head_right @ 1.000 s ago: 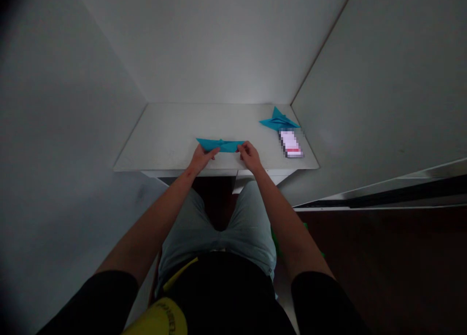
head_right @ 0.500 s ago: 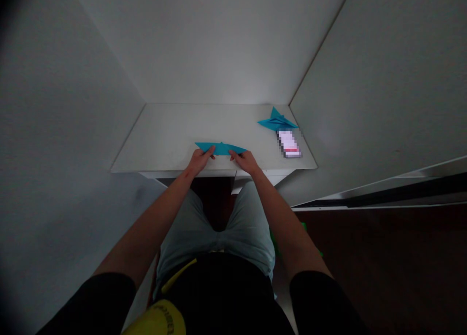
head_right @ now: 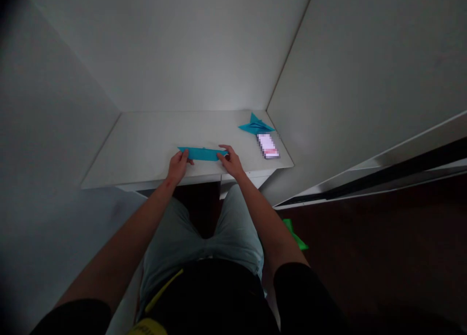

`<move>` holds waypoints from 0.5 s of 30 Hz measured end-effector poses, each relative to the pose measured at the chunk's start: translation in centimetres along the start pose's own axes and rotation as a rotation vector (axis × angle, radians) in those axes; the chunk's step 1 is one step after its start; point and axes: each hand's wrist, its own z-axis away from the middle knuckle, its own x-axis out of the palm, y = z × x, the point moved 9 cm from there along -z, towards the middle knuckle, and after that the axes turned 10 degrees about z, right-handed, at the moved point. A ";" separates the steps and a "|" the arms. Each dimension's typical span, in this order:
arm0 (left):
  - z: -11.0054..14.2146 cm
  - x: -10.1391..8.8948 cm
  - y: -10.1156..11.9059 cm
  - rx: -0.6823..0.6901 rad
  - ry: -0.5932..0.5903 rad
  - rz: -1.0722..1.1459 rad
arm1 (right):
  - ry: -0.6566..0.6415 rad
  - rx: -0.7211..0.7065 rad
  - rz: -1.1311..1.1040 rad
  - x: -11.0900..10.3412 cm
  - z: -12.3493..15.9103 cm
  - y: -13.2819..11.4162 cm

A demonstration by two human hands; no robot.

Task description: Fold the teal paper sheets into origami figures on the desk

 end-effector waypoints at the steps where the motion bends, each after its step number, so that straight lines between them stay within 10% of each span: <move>1: 0.0 0.0 -0.1 0.006 -0.001 0.002 | -0.010 0.002 0.023 0.1 0.1 0.0; 8: -0.2 -0.8 -0.7 0.053 0.110 0.204 | 0.025 -0.002 0.139 -1.1 0.3 -0.1; 15: -0.2 -0.2 -0.9 0.022 0.085 0.300 | 0.317 0.074 0.549 -11.3 -2.2 1.2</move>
